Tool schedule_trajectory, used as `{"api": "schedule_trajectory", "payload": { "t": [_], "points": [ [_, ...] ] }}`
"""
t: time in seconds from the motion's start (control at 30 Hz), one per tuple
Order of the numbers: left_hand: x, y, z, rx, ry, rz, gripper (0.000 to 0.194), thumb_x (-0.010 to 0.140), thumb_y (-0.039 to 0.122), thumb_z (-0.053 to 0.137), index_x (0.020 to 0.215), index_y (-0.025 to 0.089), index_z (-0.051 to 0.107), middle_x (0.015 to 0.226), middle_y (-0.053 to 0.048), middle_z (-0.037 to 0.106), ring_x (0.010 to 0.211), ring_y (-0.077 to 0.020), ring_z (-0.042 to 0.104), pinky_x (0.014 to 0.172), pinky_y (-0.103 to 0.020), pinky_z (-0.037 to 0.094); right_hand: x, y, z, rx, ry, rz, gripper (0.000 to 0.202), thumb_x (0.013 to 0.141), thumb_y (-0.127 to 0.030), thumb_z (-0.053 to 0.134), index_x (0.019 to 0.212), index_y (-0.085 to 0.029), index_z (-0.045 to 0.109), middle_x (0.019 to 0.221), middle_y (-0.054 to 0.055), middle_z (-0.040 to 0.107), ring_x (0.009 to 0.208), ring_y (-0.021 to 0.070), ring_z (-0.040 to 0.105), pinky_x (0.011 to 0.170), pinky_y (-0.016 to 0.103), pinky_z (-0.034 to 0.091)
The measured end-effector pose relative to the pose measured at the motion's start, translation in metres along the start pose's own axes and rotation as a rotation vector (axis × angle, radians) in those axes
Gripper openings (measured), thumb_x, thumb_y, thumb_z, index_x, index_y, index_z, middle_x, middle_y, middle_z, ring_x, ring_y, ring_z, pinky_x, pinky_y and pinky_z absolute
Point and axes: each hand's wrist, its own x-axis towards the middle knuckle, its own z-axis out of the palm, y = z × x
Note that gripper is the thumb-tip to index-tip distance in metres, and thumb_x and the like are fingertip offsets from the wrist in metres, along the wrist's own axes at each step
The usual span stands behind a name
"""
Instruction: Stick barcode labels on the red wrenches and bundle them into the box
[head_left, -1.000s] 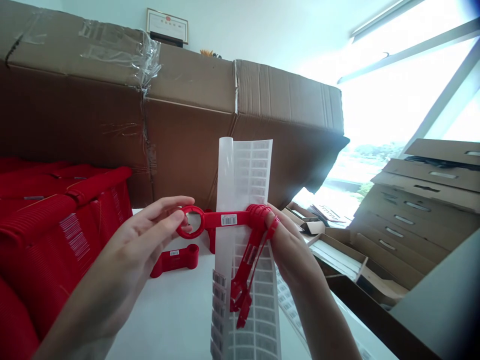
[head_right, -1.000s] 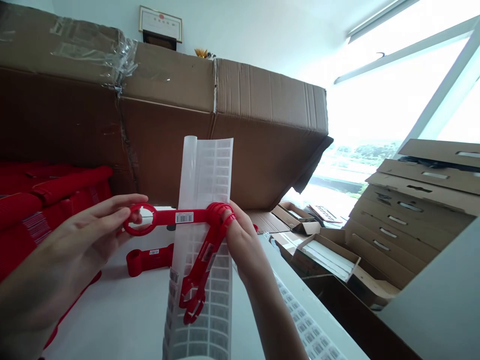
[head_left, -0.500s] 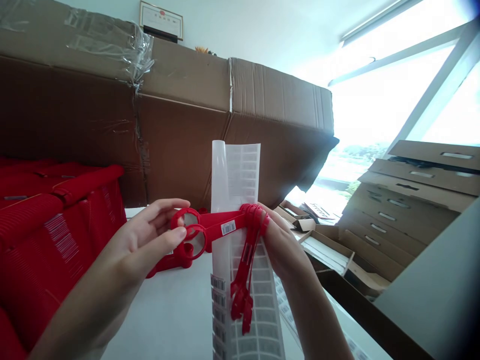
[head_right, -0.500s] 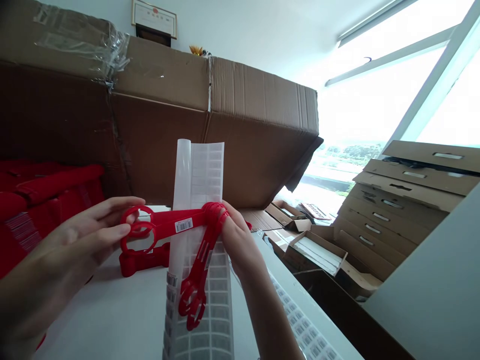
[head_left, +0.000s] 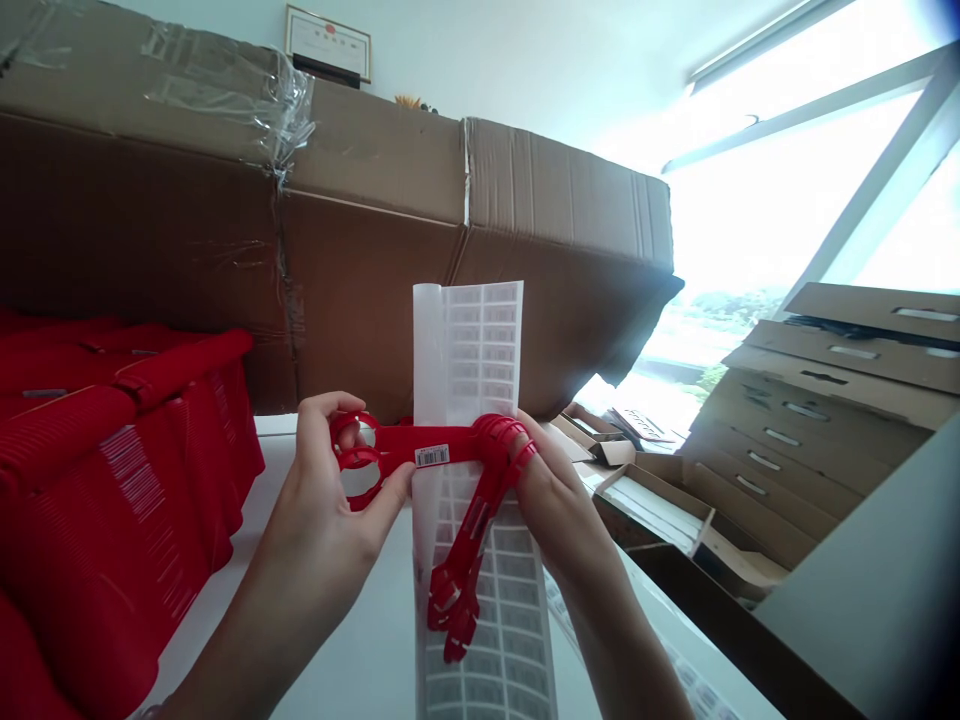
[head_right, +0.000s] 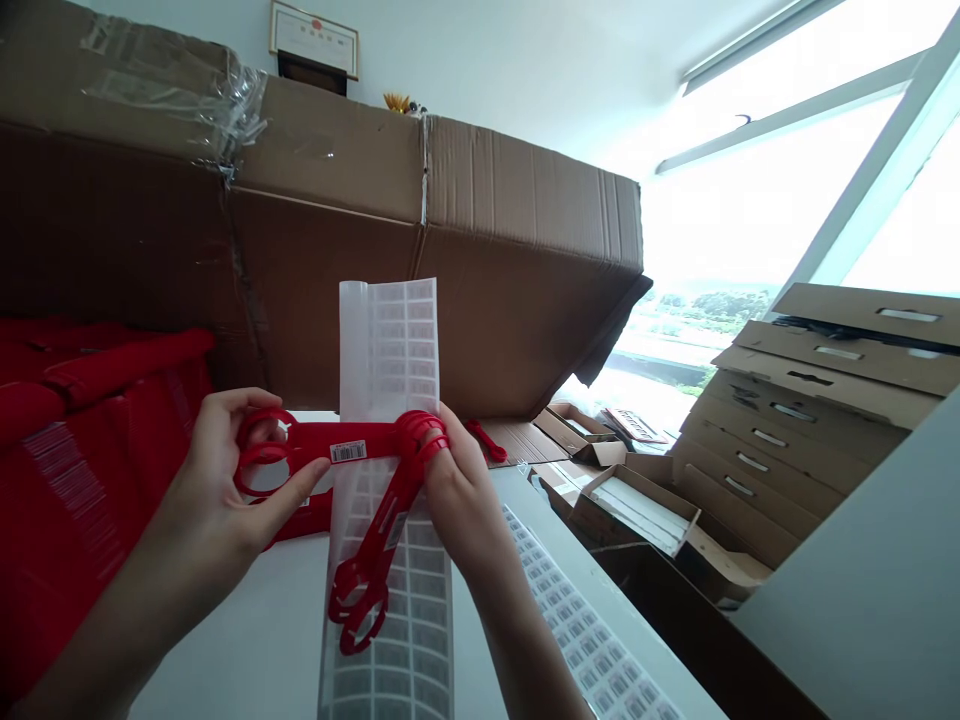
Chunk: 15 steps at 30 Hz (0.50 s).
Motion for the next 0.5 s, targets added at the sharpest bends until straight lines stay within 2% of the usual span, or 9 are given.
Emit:
{"api": "schedule_trajectory", "payload": {
  "t": [0.13,0.23,0.33,0.4,0.5],
  "points": [
    [-0.006,0.015,-0.014,-0.183,-0.118,-0.105,0.041,0.082,0.047,0.073,0.112,0.031,0.051,0.101,0.001,0.063,0.093,-0.0209,0.068,0.065,-0.026,0.057,0.009,0.001,-0.011,-0.009,-0.090,0.091,0.027,0.097,-0.041,0.055,0.082,-0.020,0.064,0.080,0.003,0.065,0.073,0.0172,0.058,0.062,0.028,0.046],
    [-0.010,0.025,-0.023,-0.241,-0.154,-0.155,0.039,0.079,0.047,0.077,0.108,0.029,0.056,0.095,0.002,0.070,0.090,-0.0193,0.070,0.069,-0.023,0.057,0.013,0.001,-0.018,-0.030,-0.170,0.136,0.027,0.093,-0.042,0.061,0.085,-0.018,0.068,0.083,0.005,0.067,0.075,0.0178,0.059,0.064,0.029,0.046],
    [-0.010,0.023,-0.029,-0.304,-0.273,-0.212,0.042,0.077,0.049,0.081,0.106,0.029,0.059,0.090,0.001,0.071,0.083,-0.0174,0.068,0.071,-0.021,0.056,0.015,0.002,-0.024,-0.030,-0.198,0.135,0.026,0.092,-0.042,0.063,0.087,-0.017,0.070,0.086,0.006,0.069,0.077,0.0174,0.060,0.067,0.029,0.047],
    [-0.008,0.018,-0.032,-0.374,-0.350,-0.292,0.045,0.076,0.055,0.082,0.106,0.030,0.061,0.095,0.000,0.071,0.088,-0.0193,0.068,0.073,-0.023,0.058,0.016,0.003,-0.026,-0.024,-0.193,0.129,0.026,0.093,-0.041,0.064,0.085,-0.017,0.070,0.081,0.004,0.068,0.073,0.0150,0.058,0.065,0.027,0.045],
    [-0.007,0.013,-0.034,-0.448,-0.373,-0.374,0.045,0.074,0.056,0.083,0.106,0.034,0.062,0.094,0.003,0.068,0.090,-0.0187,0.067,0.074,-0.022,0.058,0.018,0.006,-0.032,-0.007,-0.216,0.122,0.024,0.093,-0.041,0.065,0.088,-0.018,0.072,0.082,0.002,0.069,0.074,0.0139,0.059,0.068,0.026,0.047]
  ]
}}
